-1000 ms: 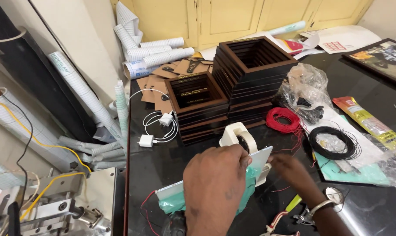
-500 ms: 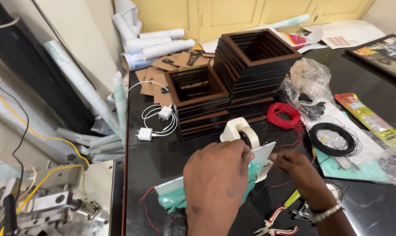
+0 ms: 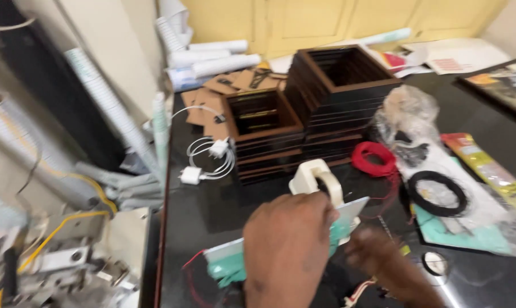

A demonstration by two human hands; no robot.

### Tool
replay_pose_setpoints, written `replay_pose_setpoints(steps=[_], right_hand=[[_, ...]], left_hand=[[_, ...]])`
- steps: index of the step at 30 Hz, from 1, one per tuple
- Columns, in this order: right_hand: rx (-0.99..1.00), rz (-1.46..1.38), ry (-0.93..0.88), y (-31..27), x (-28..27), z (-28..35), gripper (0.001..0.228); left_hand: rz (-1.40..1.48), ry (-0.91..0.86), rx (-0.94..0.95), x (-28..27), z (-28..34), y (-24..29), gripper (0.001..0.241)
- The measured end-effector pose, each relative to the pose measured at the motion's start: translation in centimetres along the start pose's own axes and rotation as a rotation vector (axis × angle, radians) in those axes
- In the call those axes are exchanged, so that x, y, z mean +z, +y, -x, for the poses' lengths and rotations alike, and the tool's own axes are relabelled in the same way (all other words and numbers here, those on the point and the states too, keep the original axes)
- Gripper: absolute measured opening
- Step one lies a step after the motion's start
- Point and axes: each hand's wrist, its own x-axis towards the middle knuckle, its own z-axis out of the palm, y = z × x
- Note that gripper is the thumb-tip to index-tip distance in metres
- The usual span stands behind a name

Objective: The person is assembling and wiring LED strips onto a plastic backing panel, likely for a custom frame or sign.

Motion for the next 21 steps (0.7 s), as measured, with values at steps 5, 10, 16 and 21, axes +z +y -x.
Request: replay_pose_setpoints(steps=[5, 10, 16, 21], right_hand=[[-0.522, 0.071, 0.072, -11.5, 5.2, 6.9, 0.024], [-0.577, 0.81, -0.138, -19.3, 14.3, 11.3, 0.02], [-0.236, 1.23, -0.254, -23.8, 21.1, 11.0, 0.016], [-0.162, 1.34, -0.521, -25.0, 21.9, 9.1, 0.019]], left_hand=[[0.004, -0.027, 0.018, 0.3, 0.3, 0.1, 0.019], [0.015, 0.0, 0.03, -0.4, 0.6, 0.5, 0.016], [-0.006, -0.045, 0.005, -0.4, 0.9, 0.8, 0.017], [-0.008, -0.058, 0.013, -0.4, 1.1, 0.8, 0.017]])
